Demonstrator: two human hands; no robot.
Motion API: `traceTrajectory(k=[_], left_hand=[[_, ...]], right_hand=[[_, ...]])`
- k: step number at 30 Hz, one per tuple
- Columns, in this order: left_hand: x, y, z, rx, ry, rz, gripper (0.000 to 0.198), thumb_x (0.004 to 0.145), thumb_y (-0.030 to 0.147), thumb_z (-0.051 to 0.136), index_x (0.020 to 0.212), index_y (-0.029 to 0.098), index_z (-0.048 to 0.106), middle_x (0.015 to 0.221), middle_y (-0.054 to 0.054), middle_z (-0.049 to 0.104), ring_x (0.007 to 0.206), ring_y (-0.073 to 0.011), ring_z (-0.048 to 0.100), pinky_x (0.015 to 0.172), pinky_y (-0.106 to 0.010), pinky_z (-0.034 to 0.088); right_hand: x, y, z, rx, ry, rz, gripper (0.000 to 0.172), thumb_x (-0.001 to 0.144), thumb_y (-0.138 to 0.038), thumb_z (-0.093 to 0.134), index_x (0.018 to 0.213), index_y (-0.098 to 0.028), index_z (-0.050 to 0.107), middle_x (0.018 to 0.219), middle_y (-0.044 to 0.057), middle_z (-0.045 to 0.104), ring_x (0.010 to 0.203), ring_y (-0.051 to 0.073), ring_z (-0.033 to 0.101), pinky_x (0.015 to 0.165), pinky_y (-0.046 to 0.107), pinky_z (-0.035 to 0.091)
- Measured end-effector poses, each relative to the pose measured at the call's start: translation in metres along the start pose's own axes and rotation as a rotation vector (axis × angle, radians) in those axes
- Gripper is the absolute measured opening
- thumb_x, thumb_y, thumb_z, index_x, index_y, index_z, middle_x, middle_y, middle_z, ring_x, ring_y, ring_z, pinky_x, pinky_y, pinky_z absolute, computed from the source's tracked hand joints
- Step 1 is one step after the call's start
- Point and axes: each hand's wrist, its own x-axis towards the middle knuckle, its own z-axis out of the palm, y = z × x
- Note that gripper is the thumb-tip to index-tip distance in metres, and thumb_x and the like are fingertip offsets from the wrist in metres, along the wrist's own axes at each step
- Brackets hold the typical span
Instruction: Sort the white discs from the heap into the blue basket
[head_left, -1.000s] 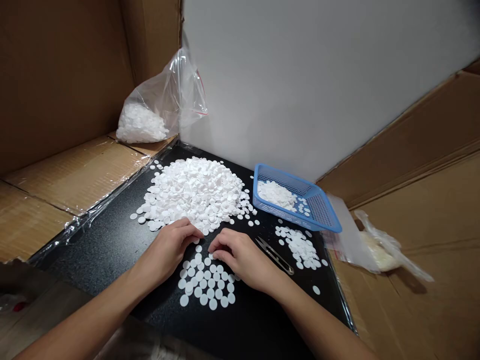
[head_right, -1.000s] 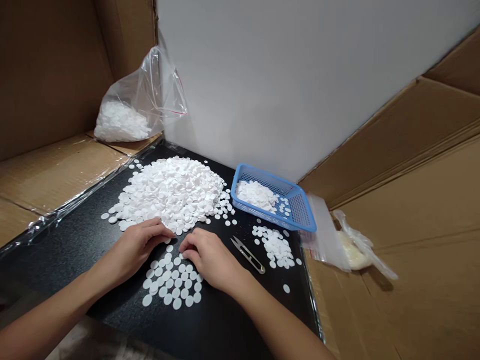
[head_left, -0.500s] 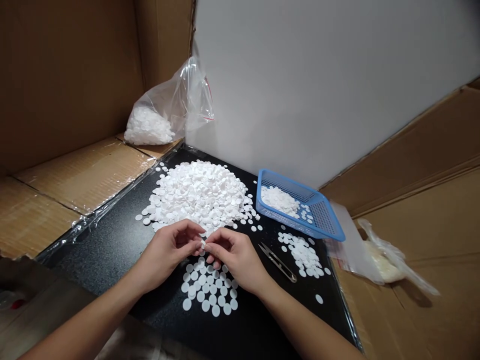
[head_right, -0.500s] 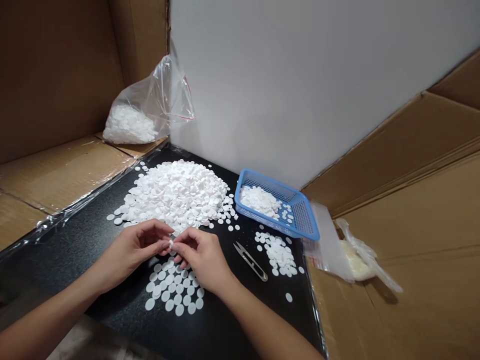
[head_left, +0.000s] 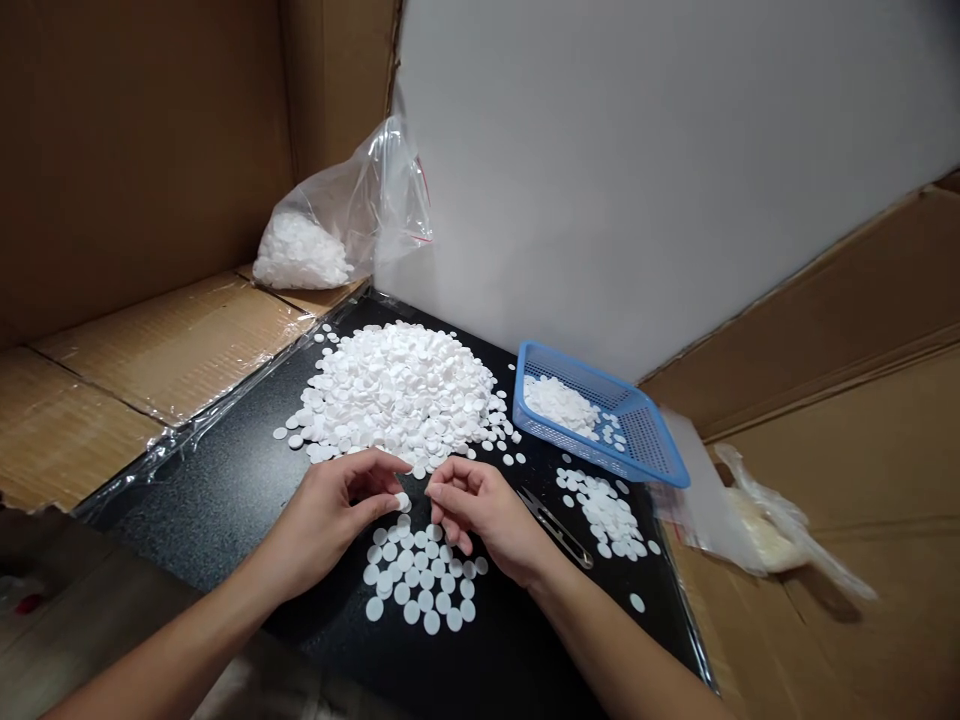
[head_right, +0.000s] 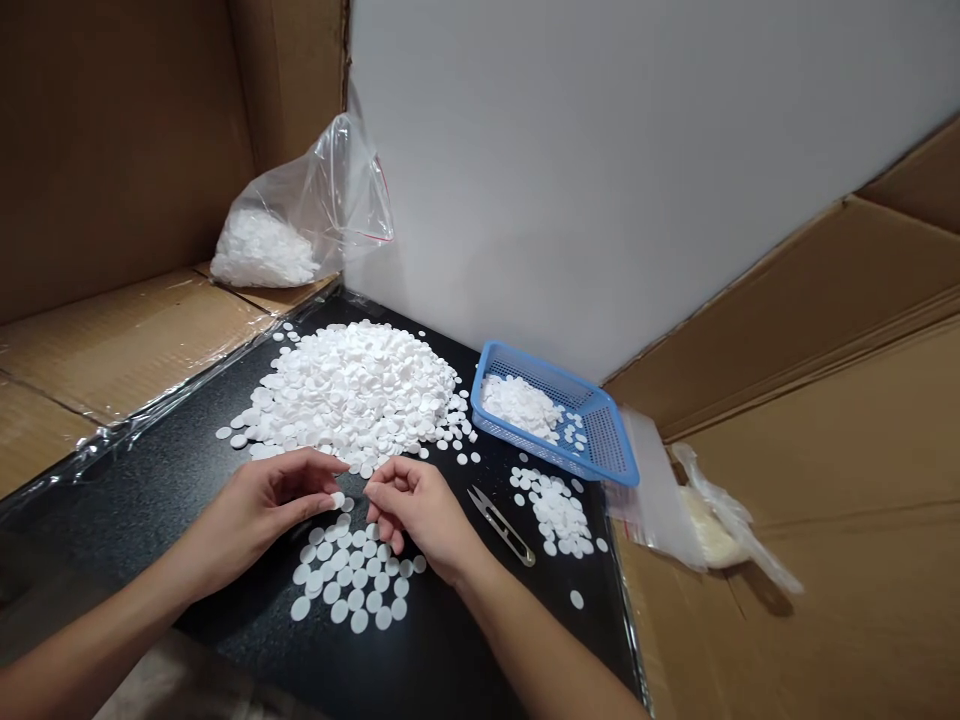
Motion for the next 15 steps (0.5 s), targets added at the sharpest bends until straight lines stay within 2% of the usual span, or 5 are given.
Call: traceTrajectory(k=[5,11,15], left_hand=[[-0.004,0.004,0.005,0.01,-0.015,0.053,0.025,0.082,0.029,0.064,0.104,0.019,0.071,0.076,0.0,0.071,0.07,-0.0167,0.064,0.065,-0.026,0.047],[-0.011,0.002,0.003,0.118,-0.015,0.07,0.02,0.081,0.024,0.064,0.099,0.022,0.071,0.072,0.002,0.069,0.066,-0.0153,0.062,0.062,-0.025,0.045],[-0.019,0.0,0.006,0.114,-0.066,0.069,0.017,0.084,0.024,0.062,0.099,0.023,0.07,0.076,0.002,0.07,0.069,-0.0147,0.064,0.064,-0.024,0.046]], right_hand=[[-0.004,-0.003,0.003,-0.135,-0.037,-0.008,0.039,0.069,-0.048,0.082,0.075,-0.016,0.061,0.061,-0.004,0.063,0.04,0.005,0.049,0.036,0.015,0.038],[-0.008,-0.005,-0.001,-0.319,0.01,0.029,0.032,0.075,-0.045,0.074,0.074,-0.016,0.059,0.057,-0.005,0.058,0.041,0.006,0.049,0.033,0.014,0.035],[-0.011,-0.006,0.001,-0.353,-0.077,0.064,0.029,0.075,-0.043,0.073,0.076,-0.016,0.062,0.059,-0.003,0.061,0.041,0.006,0.05,0.033,0.015,0.035]])
